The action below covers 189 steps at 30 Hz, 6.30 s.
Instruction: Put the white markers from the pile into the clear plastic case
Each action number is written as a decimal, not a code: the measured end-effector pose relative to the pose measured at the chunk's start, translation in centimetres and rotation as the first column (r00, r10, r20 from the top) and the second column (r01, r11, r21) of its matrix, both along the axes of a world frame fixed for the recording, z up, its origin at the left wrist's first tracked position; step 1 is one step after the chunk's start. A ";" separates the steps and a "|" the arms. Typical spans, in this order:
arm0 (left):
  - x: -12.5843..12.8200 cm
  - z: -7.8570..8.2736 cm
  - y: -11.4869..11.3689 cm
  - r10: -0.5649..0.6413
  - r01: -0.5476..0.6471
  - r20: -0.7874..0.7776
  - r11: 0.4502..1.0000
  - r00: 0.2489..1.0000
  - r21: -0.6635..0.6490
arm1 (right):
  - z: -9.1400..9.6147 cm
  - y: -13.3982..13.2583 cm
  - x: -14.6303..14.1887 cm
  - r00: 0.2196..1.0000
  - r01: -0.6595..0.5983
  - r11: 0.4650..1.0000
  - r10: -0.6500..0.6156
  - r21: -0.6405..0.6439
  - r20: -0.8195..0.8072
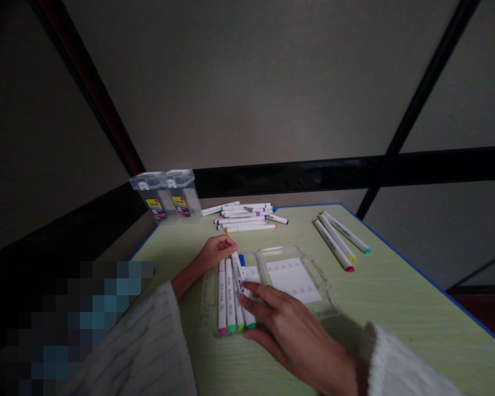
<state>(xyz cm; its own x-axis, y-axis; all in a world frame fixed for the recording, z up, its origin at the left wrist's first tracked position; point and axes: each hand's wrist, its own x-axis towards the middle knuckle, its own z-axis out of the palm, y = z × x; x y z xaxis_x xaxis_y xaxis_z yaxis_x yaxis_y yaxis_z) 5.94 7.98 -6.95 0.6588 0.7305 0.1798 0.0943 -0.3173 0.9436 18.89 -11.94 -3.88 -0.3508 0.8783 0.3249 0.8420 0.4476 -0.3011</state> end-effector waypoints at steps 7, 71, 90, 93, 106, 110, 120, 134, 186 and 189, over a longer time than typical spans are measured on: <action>0.0 -0.1 0.0 -0.013 0.013 -0.002 1.000 1.000 -0.005 | 0.2 0.0 -0.1 1.000 0.000 0.997 0.002 -0.079 0.030; 1.5 1.1 -2.4 0.053 -0.029 -0.205 0.992 0.977 0.120 | 1.2 -0.3 1.7 0.998 -0.046 0.992 0.051 -0.121 0.046; -0.3 3.1 -1.4 0.003 -0.036 -0.202 0.987 0.979 -0.157 | 2.4 -0.1 -1.2 0.980 -0.078 0.983 0.106 -0.164 0.169; -0.2 2.9 -1.5 -0.005 -0.022 -0.161 0.987 0.987 -0.161 | 2.2 -0.2 -1.1 0.986 -0.054 0.991 0.072 -0.122 0.153; 0.5 2.0 -1.5 0.026 -0.038 -0.106 0.993 0.994 -0.113 | 1.2 -0.2 -0.7 0.985 -0.072 0.992 0.087 -0.102 0.152; 0.4 2.0 -1.6 0.024 -0.035 -0.113 0.995 0.993 -0.096 | 1.2 -0.2 -0.7 0.980 -0.061 0.992 0.081 -0.110 0.181; 0.5 1.8 -1.6 0.032 -0.037 -0.082 0.998 0.996 -0.053 | 0.6 -0.2 -0.2 0.990 -0.081 0.993 0.090 -0.088 0.110; 0.4 3.3 -2.2 0.091 -0.084 0.051 0.989 0.995 -0.118 | 1.0 -0.2 -0.4 0.984 -0.100 0.989 0.115 -0.112 0.133; 1.3 2.9 -4.3 0.222 -0.071 0.263 0.873 0.939 -0.483 | 1.1 -0.4 -0.7 0.994 0.071 0.997 -0.072 0.011 0.081; 1.4 3.0 -4.4 0.226 -0.074 0.259 0.869 0.939 -0.490 | 1.5 -0.3 -0.6 0.997 0.040 0.999 -0.039 -0.011 0.071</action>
